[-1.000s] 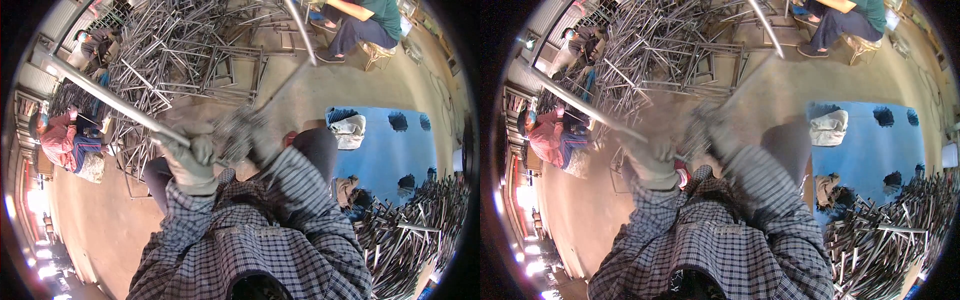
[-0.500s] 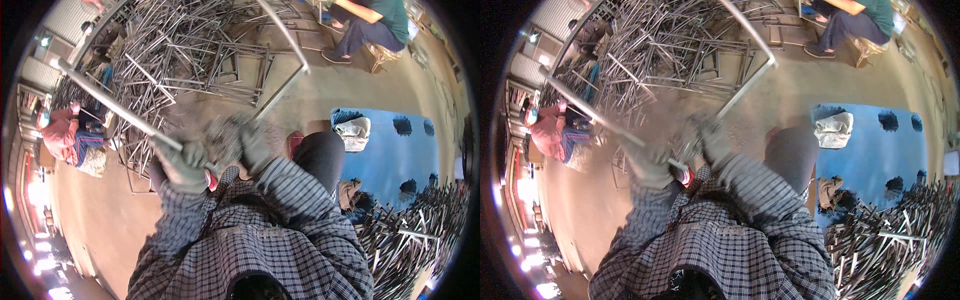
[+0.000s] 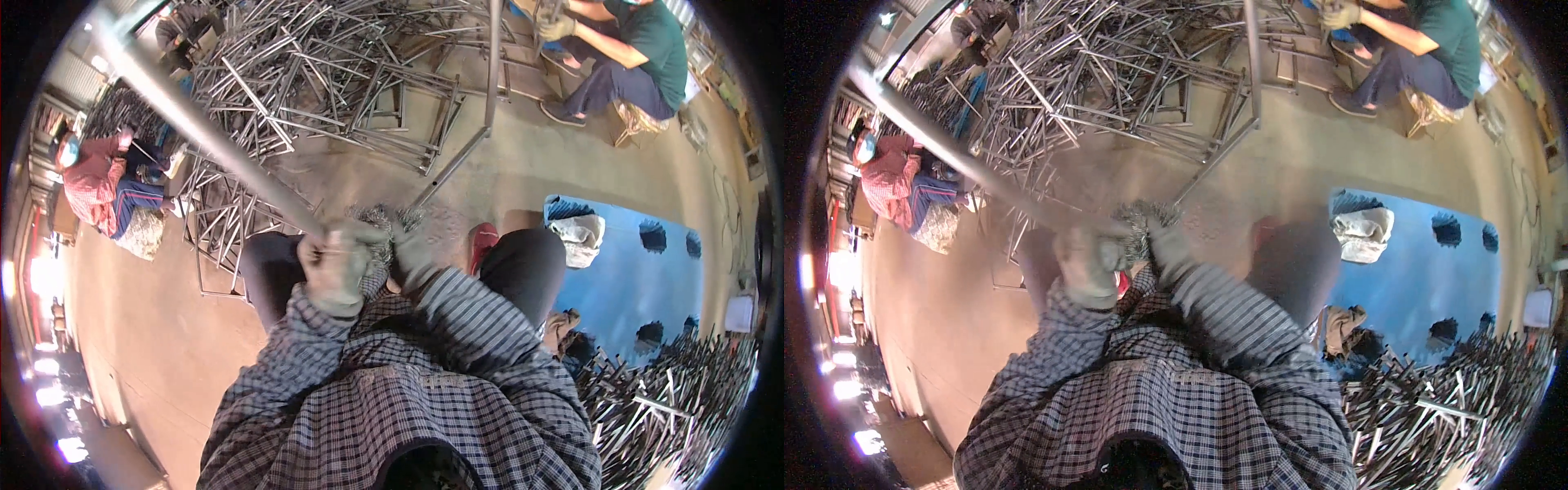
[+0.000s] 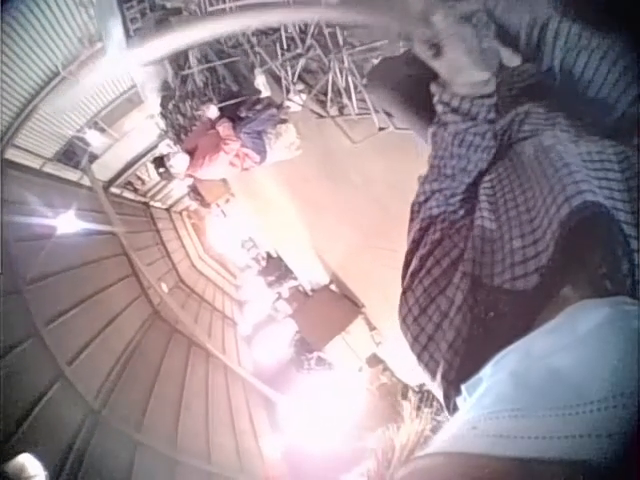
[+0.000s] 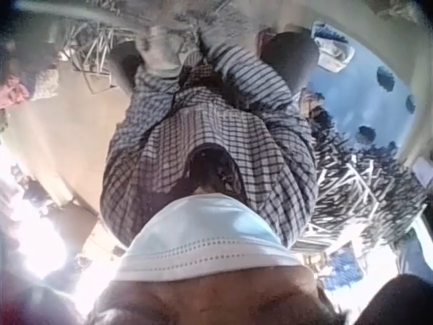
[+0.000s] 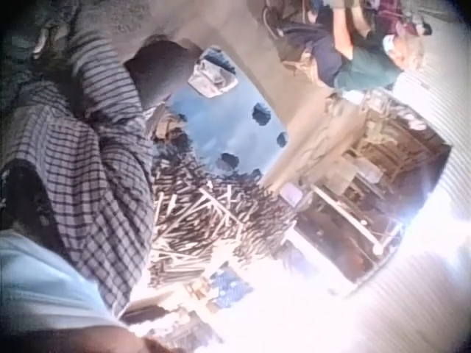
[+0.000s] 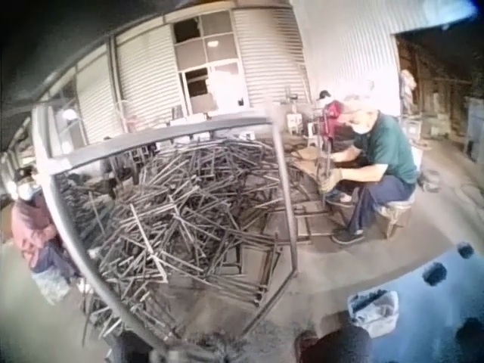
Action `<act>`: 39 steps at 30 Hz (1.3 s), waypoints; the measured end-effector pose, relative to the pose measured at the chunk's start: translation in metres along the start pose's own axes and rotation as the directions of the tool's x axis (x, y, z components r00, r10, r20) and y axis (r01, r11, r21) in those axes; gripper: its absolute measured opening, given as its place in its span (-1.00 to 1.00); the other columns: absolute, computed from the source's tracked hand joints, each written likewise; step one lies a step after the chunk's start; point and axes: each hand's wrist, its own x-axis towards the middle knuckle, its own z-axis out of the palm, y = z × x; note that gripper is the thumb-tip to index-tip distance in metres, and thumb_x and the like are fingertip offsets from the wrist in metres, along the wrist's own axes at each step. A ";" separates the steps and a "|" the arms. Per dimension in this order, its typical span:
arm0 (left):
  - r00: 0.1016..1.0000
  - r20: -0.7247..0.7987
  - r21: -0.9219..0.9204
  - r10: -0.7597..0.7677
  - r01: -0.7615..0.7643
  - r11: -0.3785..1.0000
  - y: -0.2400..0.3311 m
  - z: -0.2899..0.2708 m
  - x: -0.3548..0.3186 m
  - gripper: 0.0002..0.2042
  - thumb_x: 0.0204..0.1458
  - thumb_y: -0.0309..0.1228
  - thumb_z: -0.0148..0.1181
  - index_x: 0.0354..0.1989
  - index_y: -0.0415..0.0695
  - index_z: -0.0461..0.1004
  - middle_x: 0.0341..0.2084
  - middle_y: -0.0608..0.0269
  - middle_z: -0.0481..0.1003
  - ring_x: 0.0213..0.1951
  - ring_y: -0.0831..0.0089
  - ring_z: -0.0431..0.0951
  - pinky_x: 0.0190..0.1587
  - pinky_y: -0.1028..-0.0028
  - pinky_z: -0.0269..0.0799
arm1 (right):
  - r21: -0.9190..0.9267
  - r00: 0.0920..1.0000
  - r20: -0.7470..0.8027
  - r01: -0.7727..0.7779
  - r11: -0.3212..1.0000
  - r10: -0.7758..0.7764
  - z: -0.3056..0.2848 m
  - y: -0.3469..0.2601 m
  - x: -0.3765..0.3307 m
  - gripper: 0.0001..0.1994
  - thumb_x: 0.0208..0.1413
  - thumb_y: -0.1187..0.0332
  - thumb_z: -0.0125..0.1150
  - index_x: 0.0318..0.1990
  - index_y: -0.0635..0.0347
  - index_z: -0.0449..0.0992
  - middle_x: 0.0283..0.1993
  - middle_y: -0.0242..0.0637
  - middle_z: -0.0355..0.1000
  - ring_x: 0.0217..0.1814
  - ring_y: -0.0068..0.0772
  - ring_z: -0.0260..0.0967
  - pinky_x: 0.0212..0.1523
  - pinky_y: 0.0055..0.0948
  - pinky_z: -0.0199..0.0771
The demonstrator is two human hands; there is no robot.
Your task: Cleaning or polishing metal furniture frames using steel wool.
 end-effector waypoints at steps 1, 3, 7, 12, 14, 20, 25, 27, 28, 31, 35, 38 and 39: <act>0.999 0.044 -0.064 0.014 -0.011 0.998 -0.015 -0.002 0.005 -0.60 0.16 -0.12 0.02 -0.41 -0.31 0.40 -0.70 0.16 0.46 -0.78 0.61 0.25 -0.77 0.60 0.16 | 0.125 0.998 0.012 -0.055 0.991 0.054 0.015 0.002 -0.002 -0.65 0.20 0.19 0.00 -0.01 0.26 0.46 -0.11 -0.09 0.49 -0.10 -0.18 0.46 -0.08 -0.29 0.45; 0.983 0.161 0.024 0.090 -0.095 0.995 -0.032 -0.024 0.002 -0.75 0.18 -0.24 -0.01 -0.28 -0.22 0.33 -0.56 -0.01 0.47 -0.75 0.53 0.28 -0.73 0.57 0.20 | 0.369 0.991 0.013 -0.126 0.921 0.130 0.005 -0.002 0.010 -0.65 0.21 0.18 -0.01 -0.02 0.26 0.45 -0.12 -0.11 0.49 -0.11 -0.19 0.46 -0.10 -0.30 0.46; 0.936 0.339 0.216 0.098 -0.179 0.960 -0.002 -0.086 -0.012 -0.67 0.21 -0.17 -0.07 -0.24 -0.27 0.31 -0.54 -0.04 0.48 -0.70 0.42 0.36 -0.71 0.51 0.25 | 0.891 0.943 -0.056 -0.102 0.442 0.329 -0.065 -0.013 0.070 -0.67 0.27 0.16 -0.07 -0.04 0.24 0.42 -0.17 -0.19 0.49 -0.19 -0.25 0.48 -0.20 -0.38 0.52; 0.992 0.045 0.142 0.119 -0.124 0.982 0.021 -0.048 -0.007 -0.59 0.14 -0.09 0.06 -0.45 -0.28 0.43 -0.67 0.08 0.48 -0.79 0.61 0.28 -0.76 0.57 0.17 | 0.706 0.949 0.074 -0.266 0.656 0.306 -0.035 -0.050 0.026 -0.52 0.21 0.02 0.01 0.04 0.28 0.36 -0.15 -0.12 0.47 -0.10 -0.22 0.44 -0.09 -0.35 0.46; 0.998 0.000 -0.212 0.063 -0.062 0.975 -0.021 -0.044 -0.001 -0.60 0.13 -0.07 0.08 -0.44 -0.24 0.42 -0.66 0.06 0.49 -0.80 0.61 0.28 -0.77 0.57 0.18 | 0.508 0.973 0.063 -0.223 0.832 0.222 -0.023 -0.070 0.000 -0.50 0.21 0.01 0.00 0.06 0.31 0.34 -0.11 -0.11 0.46 -0.06 -0.21 0.42 -0.05 -0.33 0.43; 0.993 0.114 -0.112 -0.025 0.038 0.993 0.037 -0.065 0.010 -0.39 0.15 0.16 -0.16 -0.59 -0.21 0.42 -0.93 0.45 0.12 -0.88 0.67 0.06 -0.84 0.60 -0.01 | 0.541 0.969 -0.101 -0.137 0.830 0.225 -0.058 -0.073 0.042 -0.59 0.23 0.11 0.02 0.06 0.24 0.36 -0.08 -0.15 0.47 -0.10 -0.22 0.46 -0.08 -0.38 0.50; 0.977 0.081 -0.498 -0.195 0.209 0.842 0.057 -0.057 0.028 -0.41 0.15 0.16 -0.16 -0.60 -0.16 0.42 -0.93 0.53 0.02 -0.89 0.69 0.00 -0.87 0.64 -0.07 | 0.755 0.954 -0.056 -0.154 0.637 0.296 -0.071 -0.104 0.043 -0.64 0.25 0.13 -0.02 0.03 0.20 0.38 -0.11 -0.21 0.47 -0.27 -0.32 0.50 -0.34 -0.50 0.53; 0.944 -0.235 -0.388 -0.232 0.128 0.913 0.056 -0.023 0.030 -0.47 0.14 0.13 -0.09 -0.58 -0.12 0.43 -0.92 0.55 0.04 -0.88 0.72 0.01 -0.87 0.67 -0.07 | 0.112 0.879 -0.379 0.354 0.928 -0.290 -0.011 -0.124 -0.021 -0.62 0.13 0.19 0.13 0.00 0.26 0.42 -0.21 -0.23 0.50 -0.28 -0.28 0.48 -0.26 -0.34 0.48; 0.906 -0.393 -0.221 -0.159 0.075 0.972 0.059 -0.016 0.031 -0.49 0.14 0.11 -0.07 -0.57 -0.11 0.44 -0.92 0.56 0.05 -0.88 0.73 0.02 -0.87 0.69 -0.07 | -0.273 0.729 -0.350 0.522 0.808 -0.588 0.006 -0.131 -0.038 -0.61 0.06 0.22 0.20 -0.02 0.28 0.44 -0.27 -0.25 0.52 -0.28 -0.26 0.47 -0.22 -0.27 0.46; 0.952 -0.131 -0.420 -0.278 0.201 0.885 0.063 -0.028 0.022 -0.48 0.15 0.11 -0.09 -0.55 -0.11 0.45 -0.92 0.57 0.03 -0.88 0.73 0.01 -0.87 0.70 -0.07 | 0.082 0.959 0.010 0.281 0.956 -0.283 -0.022 -0.135 -0.038 -0.62 0.09 0.19 0.18 -0.01 0.23 0.44 -0.24 -0.22 0.52 -0.23 -0.29 0.48 -0.15 -0.30 0.45; 0.938 0.220 -0.541 -0.267 0.345 0.767 0.080 -0.056 0.009 -0.44 0.20 0.09 -0.23 -0.47 -0.16 0.50 -0.92 0.56 0.01 -0.88 0.69 -0.03 -0.86 0.65 -0.10 | 0.495 0.986 -0.084 -0.086 0.865 0.146 -0.082 -0.102 0.033 -0.60 0.23 0.14 0.01 0.04 0.29 0.36 -0.11 -0.20 0.48 -0.14 -0.33 0.47 -0.08 -0.39 0.52; 0.939 0.269 -0.493 -0.215 0.326 0.807 0.080 -0.052 0.006 -0.43 0.22 0.07 -0.25 -0.46 -0.17 0.50 -0.92 0.55 0.00 -0.88 0.68 -0.05 -0.87 0.64 -0.12 | 0.760 0.983 -0.159 0.063 0.647 0.090 -0.089 -0.109 0.034 -0.61 0.22 0.13 0.02 -0.03 0.32 0.39 -0.14 -0.23 0.48 -0.16 -0.36 0.47 -0.21 -0.43 0.54; 0.936 0.303 -0.497 -0.178 0.314 0.809 0.083 -0.048 0.010 -0.44 0.23 0.06 -0.25 -0.46 -0.17 0.50 -0.92 0.55 0.00 -0.89 0.68 -0.06 -0.87 0.64 -0.13 | 0.633 0.977 -0.167 0.004 0.775 0.132 -0.074 -0.108 0.022 -0.62 0.25 0.15 -0.04 0.00 0.30 0.38 -0.15 -0.21 0.47 -0.20 -0.35 0.46 -0.26 -0.41 0.52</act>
